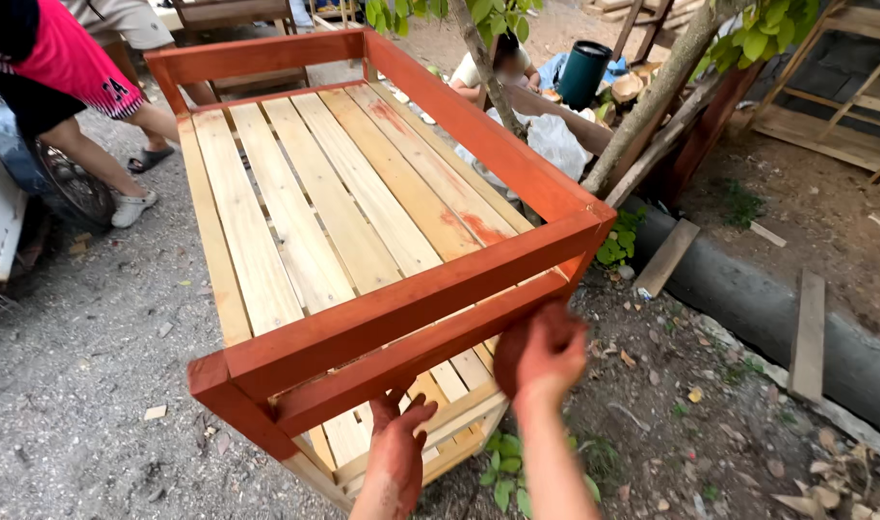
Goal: The person wipes the red-painted frame of a wooden shelving unit with a brown cloth. The camera wearer moves around the unit, wiping different sections of the frame while other people work in the background.
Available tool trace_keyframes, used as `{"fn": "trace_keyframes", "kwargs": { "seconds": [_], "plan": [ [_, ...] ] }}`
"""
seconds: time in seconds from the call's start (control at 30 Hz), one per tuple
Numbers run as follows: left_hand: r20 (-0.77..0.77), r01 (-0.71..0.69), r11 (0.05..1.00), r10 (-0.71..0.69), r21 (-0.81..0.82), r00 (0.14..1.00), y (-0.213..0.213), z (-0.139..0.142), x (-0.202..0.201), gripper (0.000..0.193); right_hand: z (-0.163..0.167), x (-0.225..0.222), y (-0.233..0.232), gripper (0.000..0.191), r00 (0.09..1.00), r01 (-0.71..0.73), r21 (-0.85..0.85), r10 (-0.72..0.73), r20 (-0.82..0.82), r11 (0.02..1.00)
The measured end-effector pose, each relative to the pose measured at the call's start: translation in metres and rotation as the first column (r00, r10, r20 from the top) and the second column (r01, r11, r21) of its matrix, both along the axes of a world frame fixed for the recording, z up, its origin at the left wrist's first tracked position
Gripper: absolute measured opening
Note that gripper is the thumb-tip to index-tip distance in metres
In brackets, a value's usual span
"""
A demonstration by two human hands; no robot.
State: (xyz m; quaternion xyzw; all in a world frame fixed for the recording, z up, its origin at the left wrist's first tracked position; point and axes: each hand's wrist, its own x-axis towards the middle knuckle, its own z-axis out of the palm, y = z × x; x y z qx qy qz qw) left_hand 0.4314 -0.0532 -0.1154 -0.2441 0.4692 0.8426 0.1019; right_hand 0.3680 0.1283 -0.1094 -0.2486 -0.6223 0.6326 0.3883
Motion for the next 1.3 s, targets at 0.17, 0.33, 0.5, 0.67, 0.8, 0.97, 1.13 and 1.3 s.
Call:
{"fn": "trace_keyframes", "kwargs": {
  "seconds": [0.17, 0.33, 0.5, 0.67, 0.8, 0.97, 1.13, 1.3],
  "plan": [
    [-0.003, -0.055, 0.998, 0.055, -0.036, 0.998, 0.000, -0.008, -0.005, 0.090, 0.005, 0.021, -0.034, 0.037, 0.994, -0.110, 0.274, 0.110, 0.015, 0.955],
    [-0.014, -0.055, 0.998, 0.055, 0.004, 0.998, -0.002, -0.009, -0.007, 0.090, 0.004, -0.009, 0.014, 0.024, 0.994, 0.006, 0.190, 0.016, -0.113, 0.982],
    [0.025, -0.001, 1.000, 0.001, -0.028, 1.000, 0.000, -0.004, -0.004, 0.090, 0.010, -0.012, 0.019, 0.037, 0.994, 0.083, 0.101, -0.075, -0.081, 0.991],
    [-0.002, 0.018, 0.999, -0.019, -0.046, 1.000, -0.011, -0.020, -0.003, 0.086, -0.004, 0.021, -0.052, 0.048, 1.000, -0.005, 0.226, -0.002, 0.031, 0.974],
    [-0.144, -0.021, 0.987, 0.044, 0.158, 0.989, -0.024, -0.037, -0.007, 0.095, -0.018, 0.046, -0.100, 0.048, 0.983, -0.168, 0.168, 0.153, 0.098, 0.971],
    [-0.004, -0.079, 0.978, 0.081, 0.195, 0.997, -0.025, -0.029, -0.003, 0.099, -0.028, 0.041, -0.082, 0.039, 0.974, -0.228, 0.312, 0.218, 0.065, 0.923],
    [0.038, -0.028, 0.984, 0.022, 0.174, 0.999, -0.022, -0.008, -0.001, 0.094, -0.021, 0.017, -0.043, 0.043, 0.996, -0.056, 0.078, 0.060, -0.060, 0.995],
    [0.025, -0.014, 0.986, 0.010, 0.167, 1.000, -0.024, -0.011, -0.001, 0.093, -0.041, 0.029, -0.067, 0.049, 0.998, -0.055, 0.363, 0.049, 0.027, 0.930]
  ]
}}
